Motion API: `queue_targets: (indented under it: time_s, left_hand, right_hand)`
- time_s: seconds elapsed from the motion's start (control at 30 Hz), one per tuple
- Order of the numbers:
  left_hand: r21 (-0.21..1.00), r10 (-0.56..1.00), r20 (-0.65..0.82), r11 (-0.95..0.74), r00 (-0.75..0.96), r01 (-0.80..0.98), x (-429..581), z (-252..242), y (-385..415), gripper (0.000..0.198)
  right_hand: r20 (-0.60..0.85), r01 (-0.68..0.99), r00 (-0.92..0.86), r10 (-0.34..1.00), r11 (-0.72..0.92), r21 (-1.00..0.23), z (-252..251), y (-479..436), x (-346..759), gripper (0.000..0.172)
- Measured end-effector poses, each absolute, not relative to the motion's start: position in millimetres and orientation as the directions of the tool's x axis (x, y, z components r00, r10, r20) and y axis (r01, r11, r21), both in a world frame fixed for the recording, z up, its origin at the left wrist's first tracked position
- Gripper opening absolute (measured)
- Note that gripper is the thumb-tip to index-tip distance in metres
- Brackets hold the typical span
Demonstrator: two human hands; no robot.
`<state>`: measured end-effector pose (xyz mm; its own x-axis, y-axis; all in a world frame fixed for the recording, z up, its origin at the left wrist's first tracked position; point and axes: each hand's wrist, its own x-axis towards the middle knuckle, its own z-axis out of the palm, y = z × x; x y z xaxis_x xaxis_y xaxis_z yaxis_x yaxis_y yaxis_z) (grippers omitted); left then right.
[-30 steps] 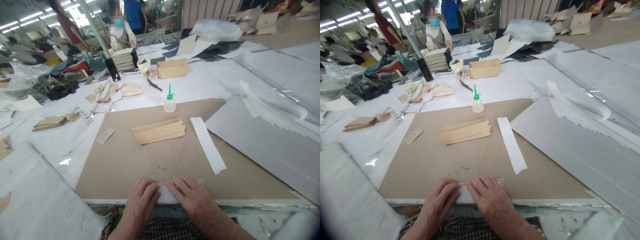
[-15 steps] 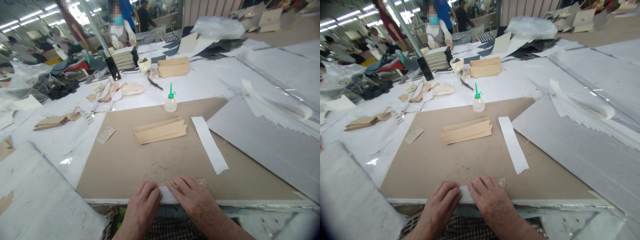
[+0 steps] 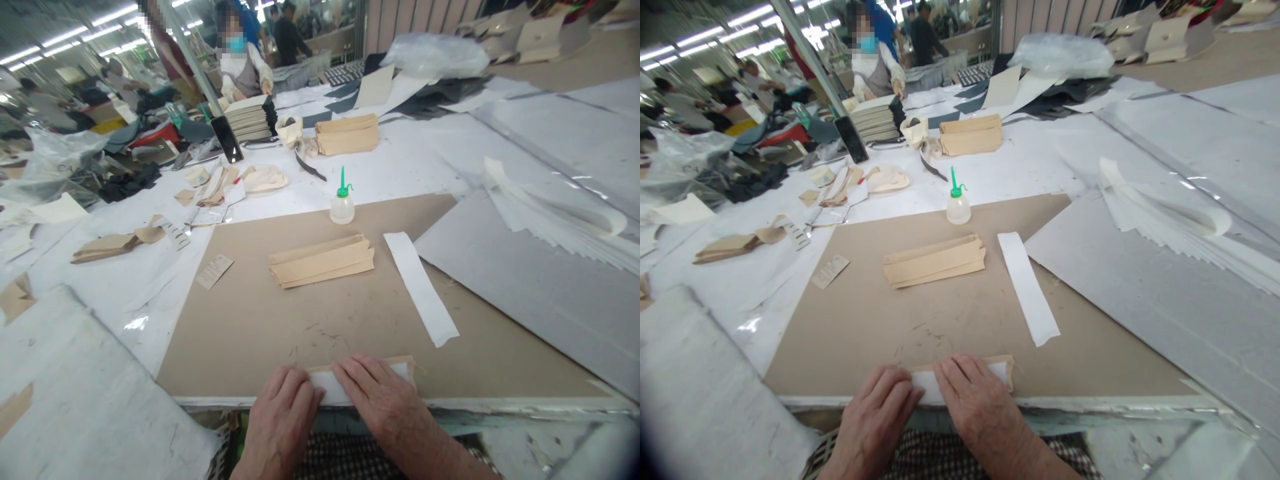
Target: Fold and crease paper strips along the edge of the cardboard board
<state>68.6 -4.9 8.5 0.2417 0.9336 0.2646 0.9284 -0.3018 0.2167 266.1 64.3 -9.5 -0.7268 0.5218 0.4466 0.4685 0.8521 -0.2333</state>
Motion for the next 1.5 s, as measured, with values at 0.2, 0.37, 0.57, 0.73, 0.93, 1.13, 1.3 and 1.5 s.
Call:
queue_targets:
  time_s: [0.2, 0.37, 0.57, 0.73, 0.93, 1.13, 1.3, 1.5]
  left_hand:
    - [0.217, 0.951, 0.255, -0.23, 0.172, 0.949, 70.2, 7.7, -1.2, 0.017]
    - [0.161, 0.938, 0.248, -0.288, 0.243, 0.944, 68.4, 2.8, -4.7, 0.022]
    - [0.18, 0.93, 0.274, -0.3, 0.245, 0.937, 62.5, -6.6, -12.7, 0.026]
    - [0.172, 0.929, 0.302, -0.275, 0.215, 0.946, 63.7, -9.7, -11.8, 0.023]
    - [0.362, 0.952, 0.272, -0.234, 0.138, 0.902, 83.7, 4.8, 7.4, 0.014]
    - [0.3, 0.939, 0.245, -0.311, 0.243, 0.902, 100.8, 4.3, 29.1, 0.016]
    - [0.148, 0.93, 0.174, -0.351, 0.325, 0.925, 100.3, 7.9, 32.8, 0.015]
    - [0.001, 0.874, 0.279, -0.415, 0.399, 0.91, 99.4, 6.4, 29.7, 0.023]
  right_hand:
    - [0.441, 0.483, -0.723, 0.532, 0.845, -0.228, -9.2, 64.1, 268.2, 0.032]
    - [0.401, 0.484, -0.751, 0.524, 0.851, -0.205, -6.0, 68.8, 284.1, 0.034]
    - [0.35, 0.541, -0.763, 0.544, 0.833, -0.114, -3.7, 77.1, 325.9, 0.039]
    - [0.368, 0.596, -0.72, 0.589, 0.796, -0.107, -2.0, 77.1, 344.9, 0.038]
    - [0.347, 0.651, -0.665, 0.662, 0.741, -0.165, 5.1, 76.5, 335.9, 0.032]
    - [0.362, 0.615, -0.665, 0.653, 0.754, -0.232, 2.7, 64.7, 310.7, 0.036]
    - [0.397, 0.599, -0.641, 0.657, 0.752, -0.276, -6.6, 58.6, 300.7, 0.031]
    - [0.392, 0.61, -0.638, 0.663, 0.745, -0.269, -9.2, 58.4, 301.6, 0.029]
